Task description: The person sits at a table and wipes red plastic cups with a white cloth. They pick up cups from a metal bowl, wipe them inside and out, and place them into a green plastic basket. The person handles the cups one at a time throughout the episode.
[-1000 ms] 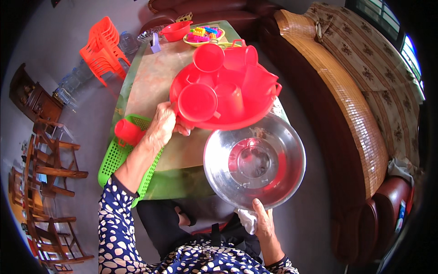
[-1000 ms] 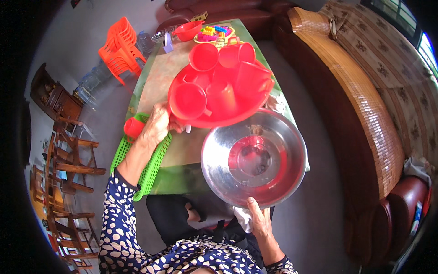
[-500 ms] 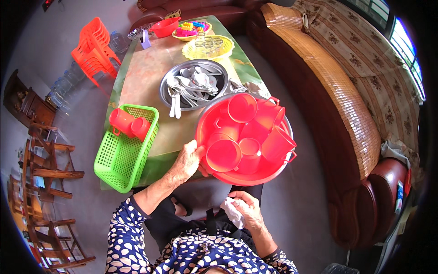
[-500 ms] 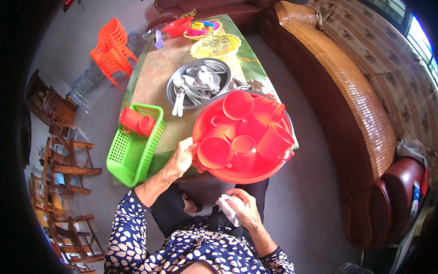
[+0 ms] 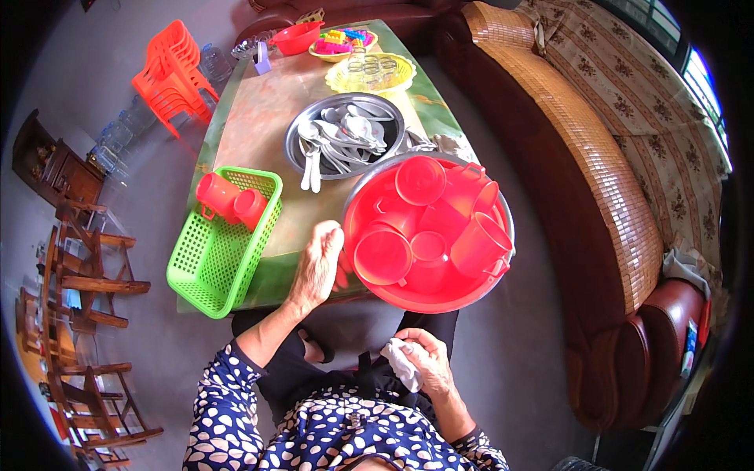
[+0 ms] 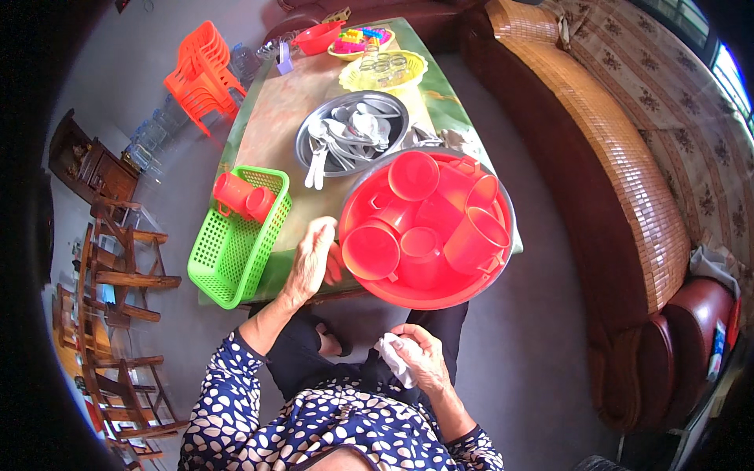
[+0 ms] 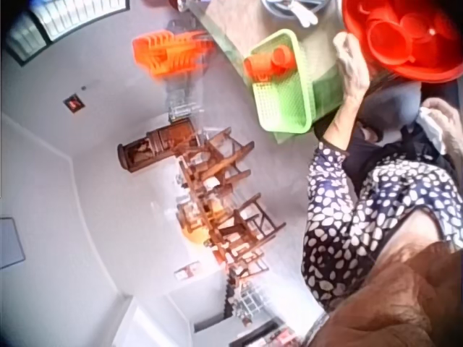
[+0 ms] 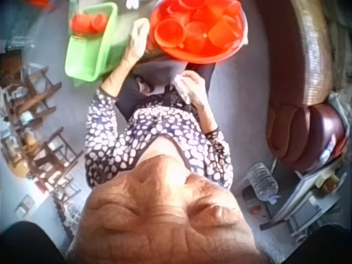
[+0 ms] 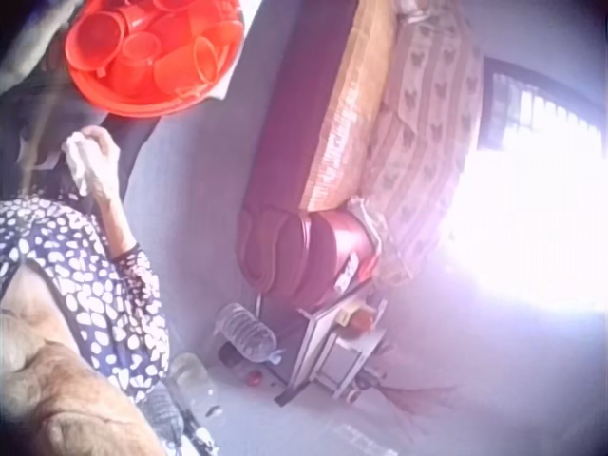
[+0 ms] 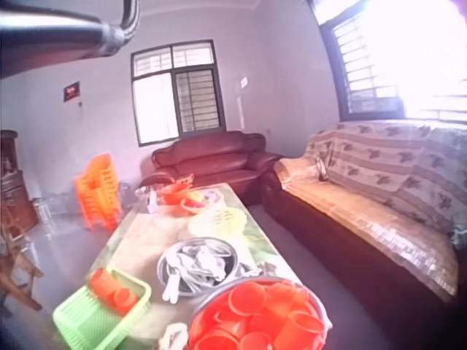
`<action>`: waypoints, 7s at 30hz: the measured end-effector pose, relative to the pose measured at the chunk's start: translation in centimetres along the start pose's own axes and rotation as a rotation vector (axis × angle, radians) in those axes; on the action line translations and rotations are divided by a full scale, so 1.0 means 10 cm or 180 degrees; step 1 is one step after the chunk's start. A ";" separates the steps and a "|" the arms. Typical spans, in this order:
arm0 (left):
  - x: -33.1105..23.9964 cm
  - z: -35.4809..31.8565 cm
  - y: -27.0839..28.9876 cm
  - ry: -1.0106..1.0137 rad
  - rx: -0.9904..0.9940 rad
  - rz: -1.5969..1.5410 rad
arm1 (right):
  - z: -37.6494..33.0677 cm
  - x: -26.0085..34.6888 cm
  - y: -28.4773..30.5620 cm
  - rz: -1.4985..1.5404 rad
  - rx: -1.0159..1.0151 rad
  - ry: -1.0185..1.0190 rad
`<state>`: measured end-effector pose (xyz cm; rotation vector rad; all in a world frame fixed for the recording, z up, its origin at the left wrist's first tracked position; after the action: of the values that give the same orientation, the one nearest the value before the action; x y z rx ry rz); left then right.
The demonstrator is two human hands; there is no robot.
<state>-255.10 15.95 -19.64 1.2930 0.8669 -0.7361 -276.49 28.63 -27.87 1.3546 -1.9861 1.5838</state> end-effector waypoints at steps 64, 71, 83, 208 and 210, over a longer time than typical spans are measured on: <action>0.03 -0.81 -0.08 0.1082 0.0678 -0.3381 | 0.53 1.03 -1.17 -0.1666 -0.0380 0.2787; -0.09 -0.77 0.05 0.0629 0.0390 -0.3262 | 0.56 0.85 -1.39 0.0458 0.0477 0.1690; -0.45 -0.83 0.46 0.0244 -0.0074 -0.2248 | 0.51 0.74 -1.29 -0.0467 0.0639 0.2781; 0.11 -1.15 0.54 -0.0108 -0.0003 -0.2842 | 0.07 0.95 -1.74 -0.2832 0.1064 0.3446; 0.02 -1.14 0.53 -0.0150 -0.0036 -0.2633 | 0.06 0.88 -1.83 -0.3389 0.0966 0.3642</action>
<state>-251.93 27.97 -17.83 0.8713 1.3802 -1.3908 -266.65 24.35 -10.60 0.8916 -0.2602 1.4864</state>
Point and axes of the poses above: each hand's wrist, its own z-axis towards the middle knuckle, its own y-axis out of the back of the hand, x = y × z, the point moved 6 cm from there along z, towards the middle knuckle, and after that the axes turned 10 degrees about z, right-handed, at the moved point
